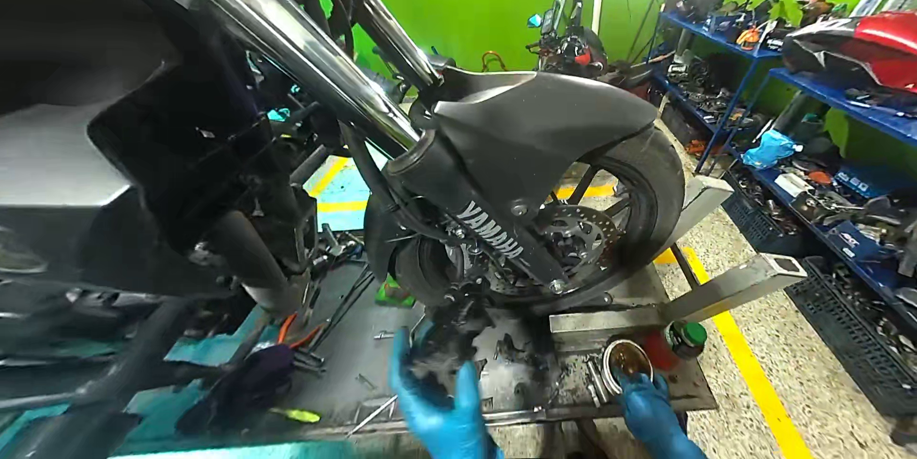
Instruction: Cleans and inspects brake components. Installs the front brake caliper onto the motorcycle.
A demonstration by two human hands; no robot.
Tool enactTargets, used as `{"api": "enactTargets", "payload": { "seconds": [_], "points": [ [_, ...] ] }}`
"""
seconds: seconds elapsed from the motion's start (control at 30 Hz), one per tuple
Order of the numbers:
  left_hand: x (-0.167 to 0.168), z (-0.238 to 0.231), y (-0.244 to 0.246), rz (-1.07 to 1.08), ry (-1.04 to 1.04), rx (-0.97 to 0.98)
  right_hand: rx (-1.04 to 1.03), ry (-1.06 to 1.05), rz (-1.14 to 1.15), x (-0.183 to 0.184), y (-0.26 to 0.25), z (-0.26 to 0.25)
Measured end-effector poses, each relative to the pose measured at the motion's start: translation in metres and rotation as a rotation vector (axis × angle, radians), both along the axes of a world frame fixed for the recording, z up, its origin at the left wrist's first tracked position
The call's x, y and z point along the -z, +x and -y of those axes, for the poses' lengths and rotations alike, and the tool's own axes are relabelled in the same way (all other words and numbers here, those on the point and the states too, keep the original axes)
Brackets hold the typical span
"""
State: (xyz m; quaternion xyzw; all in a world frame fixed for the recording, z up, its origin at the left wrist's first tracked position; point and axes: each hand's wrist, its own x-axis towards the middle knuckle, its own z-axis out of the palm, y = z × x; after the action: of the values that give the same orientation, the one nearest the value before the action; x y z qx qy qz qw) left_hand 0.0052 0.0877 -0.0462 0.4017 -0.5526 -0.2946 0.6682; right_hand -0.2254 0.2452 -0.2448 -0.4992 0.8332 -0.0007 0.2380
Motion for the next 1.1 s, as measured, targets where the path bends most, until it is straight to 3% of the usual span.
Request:
{"api": "enactTargets", "payload": {
  "seconds": [0.1,0.17,0.3,0.33,0.4,0.43,0.53,0.63,0.77,0.93,1.0,1.1],
  "points": [
    [-0.033,0.019,0.028,0.005,0.172,-0.091,0.026,-0.067,-0.042,0.021,0.000,-0.004],
    [-0.039,0.036,0.046,0.007,0.276,-0.024,0.020,-0.054,-0.038,0.020,0.000,-0.003],
    [0.020,0.075,0.087,-0.033,0.082,0.210,0.031,0.009,-0.028,0.014,-0.003,-0.001],
    [0.005,0.066,0.078,-0.015,0.109,0.160,0.033,0.012,-0.030,0.013,-0.003,-0.001],
    [-0.066,0.031,0.053,0.113,0.380,0.099,0.028,-0.026,-0.049,0.018,-0.003,-0.001],
    [-0.077,0.028,0.046,0.152,0.393,0.055,0.018,-0.042,-0.061,0.022,-0.003,-0.002],
    [-0.080,0.034,0.051,0.233,0.330,0.048,-0.021,-0.082,-0.103,0.028,-0.003,-0.005],
    [-0.086,0.050,0.066,0.463,0.322,0.001,-0.062,0.042,-0.071,0.005,-0.003,-0.001],
    [-0.087,0.059,0.074,0.583,0.408,0.088,-0.066,-0.021,-0.142,0.028,-0.011,-0.005],
    [-0.076,0.043,0.067,0.301,0.520,0.321,0.094,-0.271,-0.081,0.002,-0.004,-0.011],
    [-0.070,0.039,0.068,0.141,0.527,0.422,0.152,-0.452,0.037,-0.030,0.006,-0.010],
    [-0.076,0.053,0.061,0.022,0.515,0.464,0.029,-0.905,0.328,-0.103,0.030,0.015]
  ]
}}
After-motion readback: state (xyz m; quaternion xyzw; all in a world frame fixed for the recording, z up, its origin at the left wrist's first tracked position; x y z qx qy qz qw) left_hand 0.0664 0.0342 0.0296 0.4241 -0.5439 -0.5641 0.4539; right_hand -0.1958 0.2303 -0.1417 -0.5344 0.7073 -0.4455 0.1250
